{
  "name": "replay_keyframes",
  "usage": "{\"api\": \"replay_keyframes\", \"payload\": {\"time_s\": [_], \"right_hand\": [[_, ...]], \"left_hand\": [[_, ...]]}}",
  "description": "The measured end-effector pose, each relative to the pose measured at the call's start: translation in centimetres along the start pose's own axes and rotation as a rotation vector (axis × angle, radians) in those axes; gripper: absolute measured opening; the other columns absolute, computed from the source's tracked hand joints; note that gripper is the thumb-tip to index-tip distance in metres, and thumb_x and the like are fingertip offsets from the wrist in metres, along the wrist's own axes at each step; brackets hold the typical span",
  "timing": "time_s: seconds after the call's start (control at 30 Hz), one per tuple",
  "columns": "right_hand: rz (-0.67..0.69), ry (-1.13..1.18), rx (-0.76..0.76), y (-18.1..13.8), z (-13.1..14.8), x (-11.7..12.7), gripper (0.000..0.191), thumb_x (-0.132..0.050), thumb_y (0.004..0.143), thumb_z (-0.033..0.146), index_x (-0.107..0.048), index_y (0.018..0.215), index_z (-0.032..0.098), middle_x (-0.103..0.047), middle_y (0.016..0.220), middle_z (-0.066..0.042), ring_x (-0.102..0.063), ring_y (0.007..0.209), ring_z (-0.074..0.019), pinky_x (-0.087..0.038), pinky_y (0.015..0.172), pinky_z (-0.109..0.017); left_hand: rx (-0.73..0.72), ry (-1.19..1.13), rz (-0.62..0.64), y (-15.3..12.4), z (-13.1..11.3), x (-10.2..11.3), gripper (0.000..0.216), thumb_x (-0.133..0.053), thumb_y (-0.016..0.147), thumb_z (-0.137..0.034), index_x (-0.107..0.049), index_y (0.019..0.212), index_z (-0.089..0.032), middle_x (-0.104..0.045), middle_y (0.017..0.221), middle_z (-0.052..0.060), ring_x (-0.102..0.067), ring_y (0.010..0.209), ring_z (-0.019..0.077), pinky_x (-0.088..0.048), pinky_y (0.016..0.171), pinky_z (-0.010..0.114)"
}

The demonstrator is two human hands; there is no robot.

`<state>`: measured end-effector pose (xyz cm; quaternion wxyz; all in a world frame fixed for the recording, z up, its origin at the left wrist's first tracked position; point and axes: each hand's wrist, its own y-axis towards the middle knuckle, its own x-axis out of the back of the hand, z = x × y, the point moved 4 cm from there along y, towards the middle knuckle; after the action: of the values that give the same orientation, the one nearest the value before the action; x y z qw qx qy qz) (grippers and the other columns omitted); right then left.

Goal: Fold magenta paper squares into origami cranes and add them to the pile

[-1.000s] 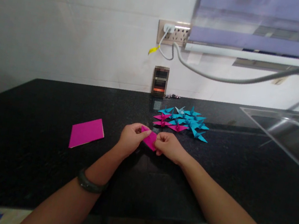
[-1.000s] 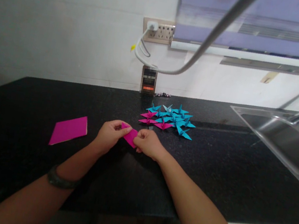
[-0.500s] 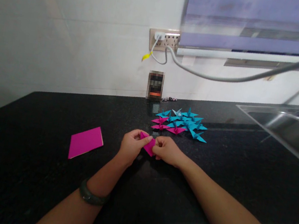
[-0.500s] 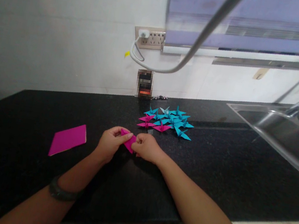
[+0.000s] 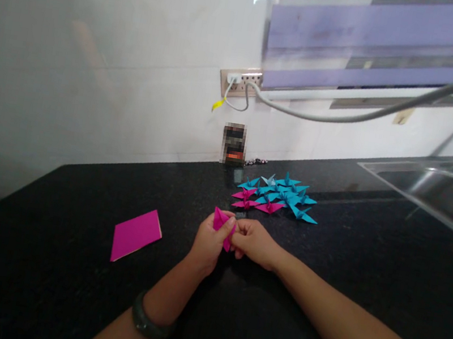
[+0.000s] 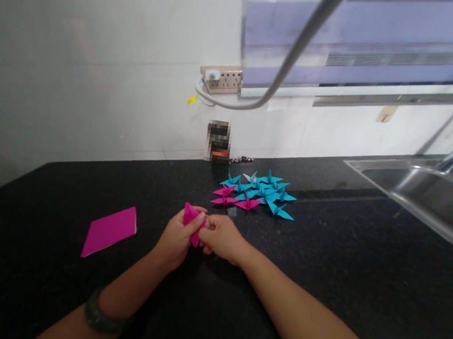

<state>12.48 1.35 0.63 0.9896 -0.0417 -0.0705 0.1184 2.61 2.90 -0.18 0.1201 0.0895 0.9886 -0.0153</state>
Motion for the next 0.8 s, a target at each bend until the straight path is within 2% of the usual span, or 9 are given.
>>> {"api": "replay_keyframes", "payload": {"time_s": [0.1,0.23,0.33,0.4,0.6,0.73,0.8], "right_hand": [[0.005,0.06,-0.017,-0.1,-0.1,-0.3,0.009,-0.045,0.063,0.013,-0.048,0.055,0.015,-0.05,0.045,0.006,-0.046,0.035,-0.0037,-0.036,0.036,-0.014],[0.009,0.103,-0.007,0.0,-0.2,-0.5,0.009,-0.045,0.064,0.014,-0.049,0.055,0.015,-0.052,0.045,0.005,-0.045,0.034,-0.0035,-0.035,0.036,-0.014],[-0.002,0.112,0.001,0.0,-0.2,-0.5,0.008,-0.045,0.063,0.014,-0.048,0.056,0.015,-0.052,0.046,0.005,-0.045,0.034,-0.0035,-0.035,0.036,-0.014],[-0.002,0.109,-0.006,0.0,-0.2,-0.5,0.008,-0.045,0.063,0.014,-0.048,0.056,0.015,-0.052,0.046,0.005,-0.045,0.034,-0.0036,-0.035,0.037,-0.014],[0.016,0.085,0.004,0.0,-0.2,-0.7,0.009,-0.044,0.063,0.014,-0.049,0.055,0.015,-0.05,0.046,0.006,-0.045,0.035,-0.0041,-0.035,0.037,-0.015],[0.016,0.067,0.006,0.0,-0.5,-0.7,0.009,-0.045,0.063,0.014,-0.048,0.055,0.016,-0.05,0.045,0.006,-0.045,0.036,-0.0046,-0.035,0.037,-0.015],[0.011,0.06,0.002,0.1,-0.6,-0.6,0.009,-0.045,0.063,0.015,-0.048,0.055,0.016,-0.051,0.045,0.005,-0.046,0.036,-0.0048,-0.035,0.037,-0.015]], "left_hand": [[-0.029,-0.003,0.033,-0.2,-0.3,-0.3,0.027,-0.062,0.07,-0.037,-0.052,0.084,-0.016,-0.054,0.063,-0.002,-0.048,0.049,0.0072,-0.037,0.046,0.019],[-0.066,-0.094,-0.017,-0.4,-0.9,-0.4,0.034,-0.066,0.067,-0.033,-0.047,0.092,-0.02,-0.06,0.091,0.003,-0.056,0.06,0.009,-0.042,0.051,0.02],[-0.103,-0.117,-0.021,-0.4,-1.1,-0.4,0.026,-0.066,0.066,-0.03,-0.049,0.081,-0.018,-0.059,0.098,0.004,-0.059,0.071,0.0106,-0.045,0.06,0.021],[-0.11,-0.107,-0.031,-0.3,-1.0,-0.3,0.023,-0.068,0.065,-0.029,-0.052,0.074,-0.015,-0.061,0.095,0.005,-0.059,0.073,0.0114,-0.046,0.064,0.022],[-0.041,-0.019,-0.104,-0.4,-0.6,-0.2,0.031,-0.072,0.059,-0.032,-0.06,0.079,-0.011,-0.059,0.06,0.0,-0.051,0.048,0.0086,-0.038,0.045,0.02],[-0.026,-0.021,-0.085,-0.5,-0.6,-0.4,0.029,-0.069,0.062,-0.034,-0.062,0.078,-0.01,-0.056,0.053,-0.002,-0.05,0.046,0.0085,-0.038,0.045,0.02],[-0.017,-0.026,-0.065,-0.4,-0.5,-0.4,0.03,-0.067,0.064,-0.035,-0.062,0.08,-0.01,-0.057,0.057,0.0,-0.051,0.049,0.009,-0.039,0.046,0.02]]}}
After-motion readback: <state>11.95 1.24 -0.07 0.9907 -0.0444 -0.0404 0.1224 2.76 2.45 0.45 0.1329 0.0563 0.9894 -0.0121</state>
